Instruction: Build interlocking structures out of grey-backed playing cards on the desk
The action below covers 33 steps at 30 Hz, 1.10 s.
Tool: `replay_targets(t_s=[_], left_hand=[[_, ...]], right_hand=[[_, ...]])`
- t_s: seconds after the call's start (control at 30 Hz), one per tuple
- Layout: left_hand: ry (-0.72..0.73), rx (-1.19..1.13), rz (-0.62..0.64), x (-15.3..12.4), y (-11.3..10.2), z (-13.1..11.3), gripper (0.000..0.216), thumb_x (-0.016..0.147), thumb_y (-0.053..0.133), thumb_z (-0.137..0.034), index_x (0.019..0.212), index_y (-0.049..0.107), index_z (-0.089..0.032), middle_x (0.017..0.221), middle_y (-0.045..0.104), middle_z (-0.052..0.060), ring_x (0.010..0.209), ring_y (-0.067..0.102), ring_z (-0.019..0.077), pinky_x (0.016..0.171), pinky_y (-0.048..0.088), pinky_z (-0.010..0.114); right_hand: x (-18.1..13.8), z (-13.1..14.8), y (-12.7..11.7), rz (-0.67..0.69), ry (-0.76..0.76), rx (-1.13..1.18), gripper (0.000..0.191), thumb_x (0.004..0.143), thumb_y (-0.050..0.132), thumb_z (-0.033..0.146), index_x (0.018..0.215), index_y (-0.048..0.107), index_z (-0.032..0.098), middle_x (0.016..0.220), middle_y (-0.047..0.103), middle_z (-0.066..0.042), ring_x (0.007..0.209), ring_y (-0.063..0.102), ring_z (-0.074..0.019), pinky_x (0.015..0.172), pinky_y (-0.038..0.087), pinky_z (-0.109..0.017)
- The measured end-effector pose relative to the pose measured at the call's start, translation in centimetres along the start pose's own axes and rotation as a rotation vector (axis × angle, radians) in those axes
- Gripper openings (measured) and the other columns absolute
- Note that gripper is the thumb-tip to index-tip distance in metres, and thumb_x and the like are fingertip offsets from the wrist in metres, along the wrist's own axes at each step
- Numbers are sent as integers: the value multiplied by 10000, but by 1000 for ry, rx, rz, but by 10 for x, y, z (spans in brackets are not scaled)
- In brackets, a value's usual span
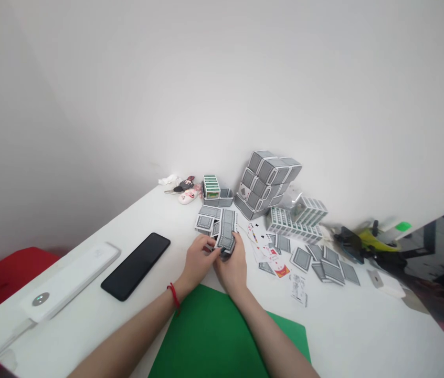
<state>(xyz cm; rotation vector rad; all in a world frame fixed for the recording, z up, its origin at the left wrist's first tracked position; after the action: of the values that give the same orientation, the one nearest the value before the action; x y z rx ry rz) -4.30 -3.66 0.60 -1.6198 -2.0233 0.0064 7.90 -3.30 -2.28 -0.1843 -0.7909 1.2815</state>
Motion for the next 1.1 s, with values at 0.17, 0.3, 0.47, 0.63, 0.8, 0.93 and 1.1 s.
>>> replay_targets(t_s=[0.17, 0.3, 0.47, 0.63, 0.8, 0.93, 1.1], left_hand=[[-48, 16, -76, -1, -4, -10, 72, 755, 550, -230, 710, 586, -188, 739, 632, 2, 700, 598, 127, 623, 505, 235], [-33, 88, -98, 1, -6, -14, 108, 779, 535, -272, 741, 600, -194, 713, 662, 0, 636, 605, 134, 603, 504, 251], [-13, 174, -97, 3, -5, -12, 111, 802, 513, -277, 780, 591, -200, 716, 663, 0, 613, 597, 136, 603, 485, 256], [15, 209, -81, 5, -1, -10, 100, 828, 471, -263, 827, 555, -209, 742, 664, 5, 654, 615, 154, 616, 471, 266], [34, 241, -39, 6, 3, -8, 91, 859, 406, -235, 846, 494, -214, 729, 640, 9, 692, 619, 173, 616, 454, 278], [54, 286, -31, 7, 5, -7, 97, 868, 372, -219, 848, 467, -215, 729, 612, 15, 677, 606, 178, 596, 442, 283], [80, 304, -23, 10, 7, -7, 110, 882, 338, -209, 855, 444, -216, 737, 591, 18, 717, 611, 185, 619, 449, 292]], right_hand=[[3, 4, -5, -18, 79, 44, 613, 783, 523, 407, 1317, 341, 168, 1323, 448, -137, 1194, 447, -281, 952, 397, -427], [3, 5, -6, -2, 83, 50, 632, 779, 532, 393, 1339, 321, 189, 1319, 464, -116, 1183, 462, -272, 954, 401, -420], [3, 1, -4, 24, 85, 33, 668, 767, 545, 385, 1360, 303, 194, 1320, 469, -116, 1180, 470, -278, 939, 415, -431], [3, 0, -4, 17, 88, 31, 683, 762, 548, 381, 1369, 294, 198, 1285, 502, -119, 1121, 520, -277, 890, 447, -422], [4, 0, -3, 49, 103, 18, 693, 749, 559, 376, 1369, 297, 211, 1237, 541, -112, 1082, 545, -278, 853, 467, -416], [6, -2, -4, 63, 70, 18, 699, 746, 562, 366, 1372, 295, 206, 1241, 541, -114, 1084, 546, -270, 868, 461, -409], [9, -4, -6, 115, 35, 6, 737, 732, 581, 370, 1380, 275, 200, 1188, 576, -117, 1045, 575, -262, 825, 485, -380]])
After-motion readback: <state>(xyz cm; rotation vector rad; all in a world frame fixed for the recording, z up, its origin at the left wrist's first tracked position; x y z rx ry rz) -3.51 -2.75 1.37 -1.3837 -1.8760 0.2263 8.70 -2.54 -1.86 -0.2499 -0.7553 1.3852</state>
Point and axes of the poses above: each hand's wrist, its own x-axis towards the middle knuckle, its own y-axis out of the palm, z = x × y, the point moved 4 cm from there along x, towards the middle knuckle
